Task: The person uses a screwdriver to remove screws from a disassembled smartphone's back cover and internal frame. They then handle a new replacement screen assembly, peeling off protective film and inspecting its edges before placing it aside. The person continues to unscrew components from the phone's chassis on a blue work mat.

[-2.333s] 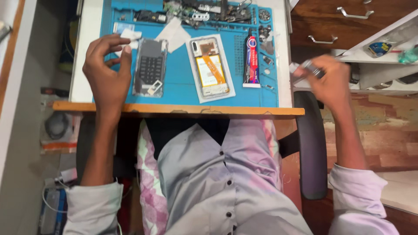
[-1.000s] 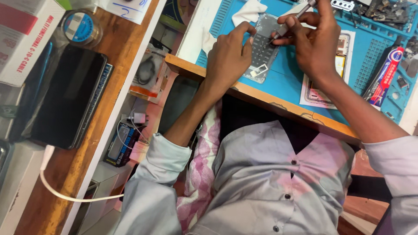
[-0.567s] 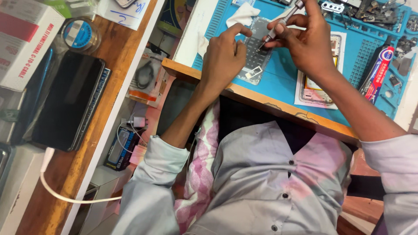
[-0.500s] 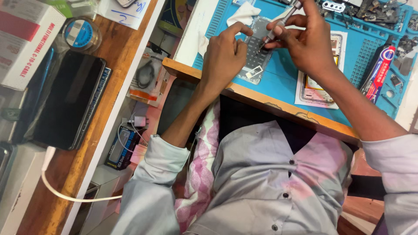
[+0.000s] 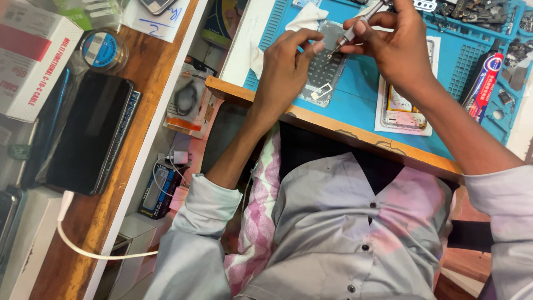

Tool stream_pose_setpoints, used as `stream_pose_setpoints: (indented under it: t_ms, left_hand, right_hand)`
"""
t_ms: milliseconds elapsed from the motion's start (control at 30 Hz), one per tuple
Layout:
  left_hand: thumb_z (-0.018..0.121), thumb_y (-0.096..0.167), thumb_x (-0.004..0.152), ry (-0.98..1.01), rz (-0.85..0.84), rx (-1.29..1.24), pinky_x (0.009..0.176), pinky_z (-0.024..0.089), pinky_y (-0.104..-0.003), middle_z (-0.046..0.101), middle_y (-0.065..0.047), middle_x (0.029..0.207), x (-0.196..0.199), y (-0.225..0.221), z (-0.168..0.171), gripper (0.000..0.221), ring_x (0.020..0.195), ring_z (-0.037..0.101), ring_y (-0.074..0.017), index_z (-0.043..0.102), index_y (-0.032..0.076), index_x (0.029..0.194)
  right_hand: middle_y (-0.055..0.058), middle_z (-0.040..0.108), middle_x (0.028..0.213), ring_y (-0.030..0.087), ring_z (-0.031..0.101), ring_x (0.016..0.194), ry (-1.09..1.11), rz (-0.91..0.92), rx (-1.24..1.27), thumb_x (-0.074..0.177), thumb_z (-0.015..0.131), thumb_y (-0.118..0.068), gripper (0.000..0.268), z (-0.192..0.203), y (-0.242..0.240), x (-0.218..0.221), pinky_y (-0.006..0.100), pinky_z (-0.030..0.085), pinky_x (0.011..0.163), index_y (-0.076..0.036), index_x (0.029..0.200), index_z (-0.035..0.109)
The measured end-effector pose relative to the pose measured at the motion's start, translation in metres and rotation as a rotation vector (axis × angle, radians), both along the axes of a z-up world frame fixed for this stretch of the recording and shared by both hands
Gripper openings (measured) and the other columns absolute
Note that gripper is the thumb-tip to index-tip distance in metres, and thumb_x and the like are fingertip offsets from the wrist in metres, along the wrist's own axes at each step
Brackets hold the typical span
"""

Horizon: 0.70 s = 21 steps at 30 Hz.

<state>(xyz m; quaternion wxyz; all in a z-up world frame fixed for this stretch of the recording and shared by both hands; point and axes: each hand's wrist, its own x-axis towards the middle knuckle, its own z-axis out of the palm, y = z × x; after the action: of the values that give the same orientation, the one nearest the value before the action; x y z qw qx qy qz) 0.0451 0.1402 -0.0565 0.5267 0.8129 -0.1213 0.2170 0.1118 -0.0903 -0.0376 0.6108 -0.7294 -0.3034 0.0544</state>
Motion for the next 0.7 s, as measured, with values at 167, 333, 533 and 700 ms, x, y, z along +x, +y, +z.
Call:
stream_pose_setpoints:
  t_ms: [167, 333, 533, 700]
  left_hand:
    - [0.086, 0.038, 0.081, -0.036, -0.046, 0.157, 0.065, 0.054, -0.034, 0.070, -0.011, 0.096, 0.000, -0.003, 0.006, 0.053, 0.071, 0.065, -0.0203, 0.071, 0.004, 0.120]
    - [0.083, 0.033, 0.092, -0.194, -0.024, 0.186, 0.074, 0.056, -0.036, 0.072, -0.012, 0.098, -0.002, -0.005, 0.004, 0.043, 0.087, 0.072, -0.0231, 0.071, 0.002, 0.119]
    - [0.076, 0.023, 0.096, -0.087, -0.052, 0.137, 0.066, 0.056, -0.035, 0.074, -0.012, 0.089, -0.002, -0.008, 0.006, 0.023, 0.073, 0.074, -0.0227, 0.073, 0.003, 0.107]
    - [0.073, 0.017, 0.099, -0.126, -0.054, 0.123, 0.068, 0.057, -0.036, 0.075, -0.013, 0.089, -0.005, -0.008, 0.007, 0.017, 0.078, 0.075, -0.0251, 0.072, 0.002, 0.106]
  right_hand:
    - [0.015, 0.072, 0.116, 0.023, 0.076, 0.110, 0.165, 0.003, 0.099, 0.119, 0.066, -0.013, 0.053, 0.007, 0.004, -0.003, 0.035, 0.068, 0.102, -0.006, 0.163, 0.037]
    - [0.014, 0.073, 0.113, 0.022, 0.077, 0.104, 0.214, -0.025, 0.093, 0.116, 0.071, -0.010, 0.046, 0.018, 0.006, -0.010, 0.034, 0.068, 0.102, -0.002, 0.153, 0.045]
    - [0.012, 0.073, 0.111, 0.021, 0.076, 0.104, 0.237, -0.016, 0.106, 0.110, 0.073, -0.010, 0.055, 0.028, 0.012, -0.016, 0.033, 0.068, 0.098, -0.005, 0.156, 0.043]
    - [0.012, 0.073, 0.115, 0.022, 0.077, 0.107, 0.231, -0.018, 0.119, 0.112, 0.074, -0.009, 0.052, 0.028, 0.013, -0.016, 0.033, 0.068, 0.100, -0.002, 0.154, 0.045]
